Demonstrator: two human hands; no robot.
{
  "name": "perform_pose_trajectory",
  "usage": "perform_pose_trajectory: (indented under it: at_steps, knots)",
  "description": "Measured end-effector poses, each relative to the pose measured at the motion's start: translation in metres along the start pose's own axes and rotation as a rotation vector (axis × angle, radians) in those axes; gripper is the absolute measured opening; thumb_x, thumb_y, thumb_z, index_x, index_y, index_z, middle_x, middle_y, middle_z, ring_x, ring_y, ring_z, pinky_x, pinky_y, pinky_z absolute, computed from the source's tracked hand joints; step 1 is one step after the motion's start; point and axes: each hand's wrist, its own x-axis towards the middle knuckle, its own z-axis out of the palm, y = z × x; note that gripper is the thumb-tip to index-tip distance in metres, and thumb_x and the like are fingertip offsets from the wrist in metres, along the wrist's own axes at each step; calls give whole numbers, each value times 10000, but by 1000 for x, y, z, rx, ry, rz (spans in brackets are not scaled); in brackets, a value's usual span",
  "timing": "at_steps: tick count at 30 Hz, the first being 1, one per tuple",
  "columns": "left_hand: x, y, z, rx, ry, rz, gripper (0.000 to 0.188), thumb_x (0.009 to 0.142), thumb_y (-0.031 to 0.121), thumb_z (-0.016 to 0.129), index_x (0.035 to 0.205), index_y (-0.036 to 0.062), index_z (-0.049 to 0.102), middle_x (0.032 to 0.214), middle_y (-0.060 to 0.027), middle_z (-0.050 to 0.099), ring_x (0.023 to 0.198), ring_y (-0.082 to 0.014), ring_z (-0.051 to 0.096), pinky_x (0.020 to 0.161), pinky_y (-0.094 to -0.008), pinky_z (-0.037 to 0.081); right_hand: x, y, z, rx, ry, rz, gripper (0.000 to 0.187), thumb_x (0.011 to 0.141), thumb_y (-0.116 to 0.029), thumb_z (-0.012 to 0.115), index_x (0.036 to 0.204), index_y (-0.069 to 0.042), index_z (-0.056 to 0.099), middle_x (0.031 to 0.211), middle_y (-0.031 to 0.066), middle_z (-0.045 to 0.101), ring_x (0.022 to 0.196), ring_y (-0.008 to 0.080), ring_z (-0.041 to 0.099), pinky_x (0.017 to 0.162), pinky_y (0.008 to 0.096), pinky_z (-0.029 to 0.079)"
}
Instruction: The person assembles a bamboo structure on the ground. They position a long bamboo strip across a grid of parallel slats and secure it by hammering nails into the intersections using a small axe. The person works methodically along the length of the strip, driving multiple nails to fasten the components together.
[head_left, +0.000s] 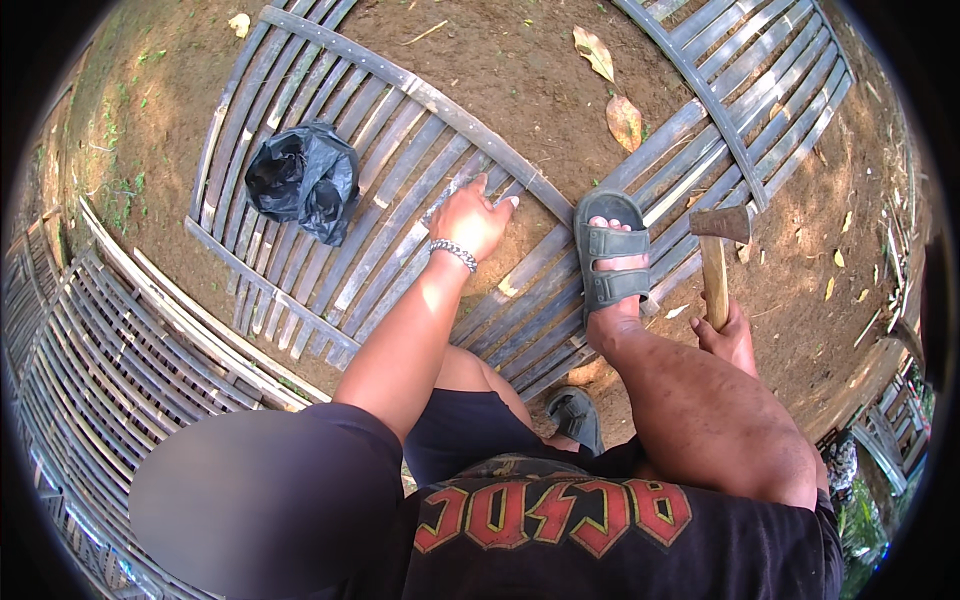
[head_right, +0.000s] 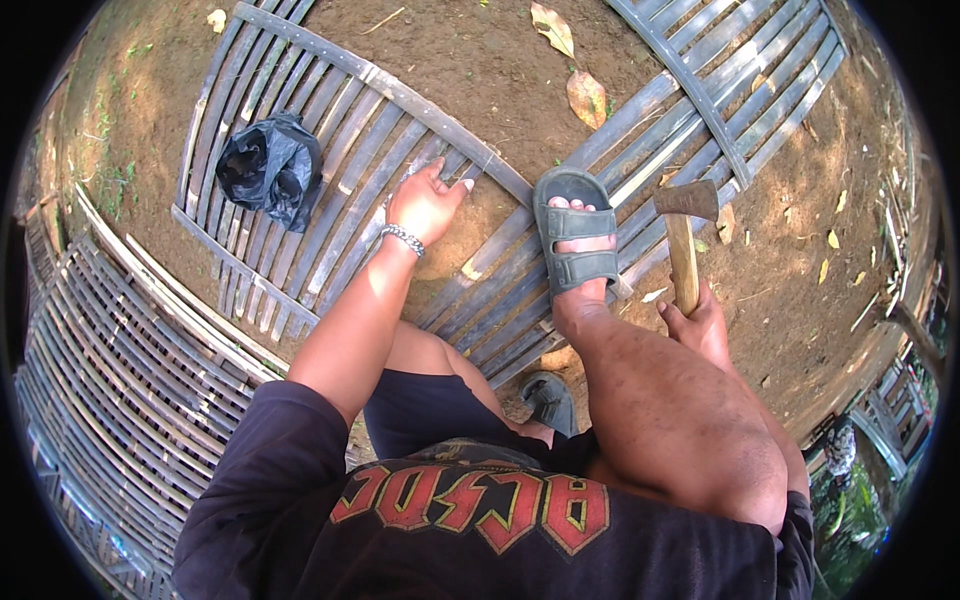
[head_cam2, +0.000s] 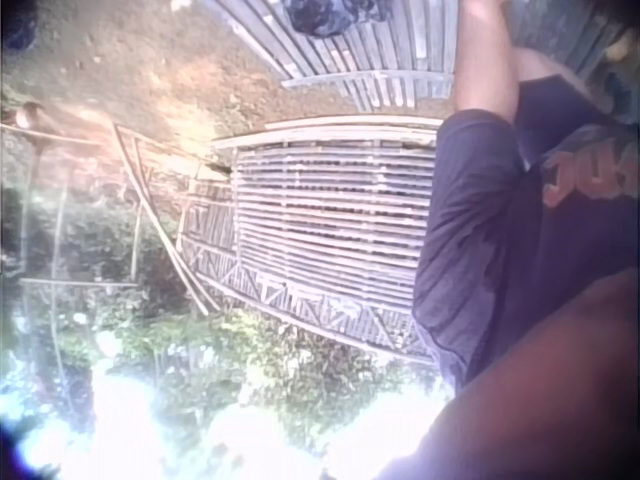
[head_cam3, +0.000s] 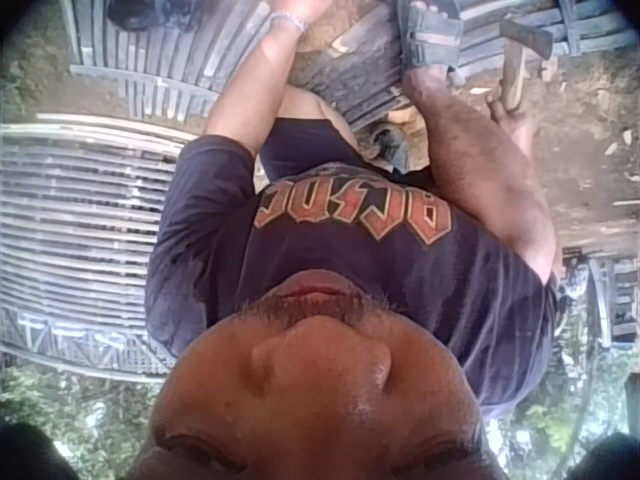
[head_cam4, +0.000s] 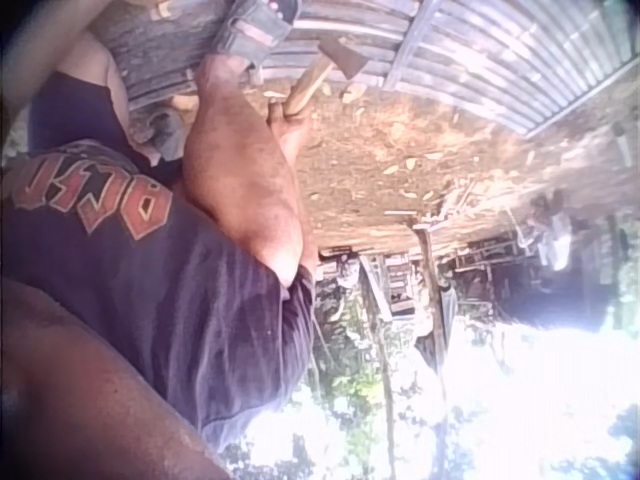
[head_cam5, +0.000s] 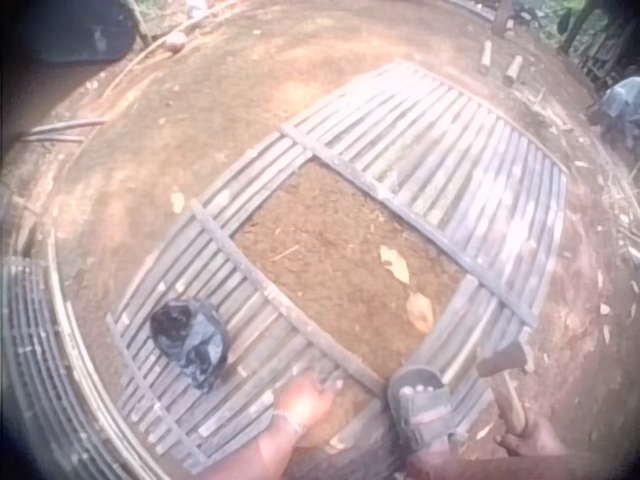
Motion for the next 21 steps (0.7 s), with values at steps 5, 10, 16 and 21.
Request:
perform_pose_trajectory:
  at_steps: [5, 10, 16, 21]
  knots:
    - [-4, 0, 3, -217, 12, -41, 788, 844, 390, 815, 1413, -89, 556, 724, -34, 640, 661, -136, 627, 648, -319, 513, 1, 0, 1, -1, -6, 2, 443, 910, -78, 738, 1315, -4, 575, 812, -5, 555, 680, 92, 505, 601, 286, 433]
    - [-6, -8, 25, -681, 60, -159, 862, 895, 304, 797, 1528, -102, 376, 777, -22, 645, 640, -83, 588, 574, -239, 461, 6, 16, -1, -6, -6, -66, 442, 908, -71, 735, 1314, -7, 570, 821, -3, 560, 657, 92, 506, 578, 287, 429]
    - [-6, 14, 18, -980, -88, -237, 1005, 919, 280, 783, 1597, -110, 152, 814, -37, 654, 641, -81, 589, 549, -209, 450, 5, 19, 0, 86, -23, -5, 452, 917, -50, 721, 1331, -15, 543, 805, -10, 546, 611, 80, 484, 528, 279, 398]
    - [-1, 21, 21, -846, -85, -215, 1034, 906, 295, 794, 1590, -127, 144, 808, -43, 658, 665, -94, 607, 566, -222, 467, 5, 19, 0, 87, -23, -9, 456, 923, -41, 724, 1336, -17, 533, 784, -17, 536, 592, 78, 476, 513, 277, 387]
